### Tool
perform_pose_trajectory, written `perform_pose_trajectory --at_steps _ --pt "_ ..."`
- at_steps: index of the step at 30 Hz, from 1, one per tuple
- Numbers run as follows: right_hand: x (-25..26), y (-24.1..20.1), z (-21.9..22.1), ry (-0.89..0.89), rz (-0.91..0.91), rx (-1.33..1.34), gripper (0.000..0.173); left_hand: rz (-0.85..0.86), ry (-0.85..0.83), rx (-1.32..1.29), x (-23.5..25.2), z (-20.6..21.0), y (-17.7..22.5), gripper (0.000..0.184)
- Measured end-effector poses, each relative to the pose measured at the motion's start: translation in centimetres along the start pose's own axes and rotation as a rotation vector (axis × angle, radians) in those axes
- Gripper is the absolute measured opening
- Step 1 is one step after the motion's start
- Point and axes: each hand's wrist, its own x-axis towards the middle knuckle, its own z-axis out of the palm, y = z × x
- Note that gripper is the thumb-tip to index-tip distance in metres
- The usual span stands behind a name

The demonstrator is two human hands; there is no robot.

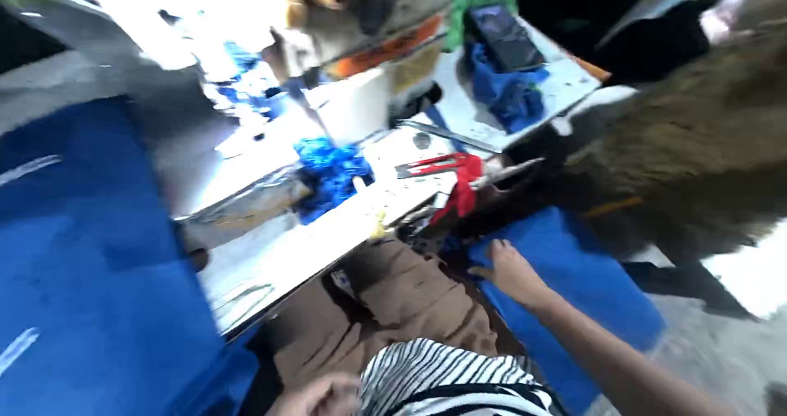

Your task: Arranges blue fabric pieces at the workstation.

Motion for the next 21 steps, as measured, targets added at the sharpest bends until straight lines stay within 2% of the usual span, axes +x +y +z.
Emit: perform_pose_trajectory --at_steps 2,4,7,10,13,15,19,21 --pt "0.6 2.7 2.8 0.019 -0.024 0.123 0.043 0.038 0.038 -0.028 6.3 1.0 2.0 0.025" --pt "0.9 4.0 3.7 0.099 -0.103 0.2 0.024 -0.003 0.035 -0.075 12.4 2.7 3.5 0.026" --pt "0.3 5.5 2.8 0.128 -0.126 0.404 0.019 -0.137 -0.097 -0.155 19.6 6.3 4.7 0.026" --pt "-0.5 6.6 2.1 0.072 -0.025 0.716 0.017 -0.24 -0.217 -0.171 25.1 11.0 4.8 0.03" --pt "-1.3 7.0 2.2 0.037 0.014 0.901 0.018 -0.397 -0.232 -0.226 28.6 14.8 4.5 0.053" --pt "-1.7 7.0 2.1 0.024 0.029 0.97 0.016 -0.458 -0.216 -0.346 29.7 16.0 4.5 0.061" --pt "-2.0 6.9 1.8 0.036 0.061 1.092 0.006 -0.414 -0.231 -0.351 30.1 16.3 4.0 0.058" --pt "-1.9 6.9 1.8 0.02 0.043 1.118 0.004 -0.402 -0.227 -0.311 30.2 16.6 4.0 0.046"
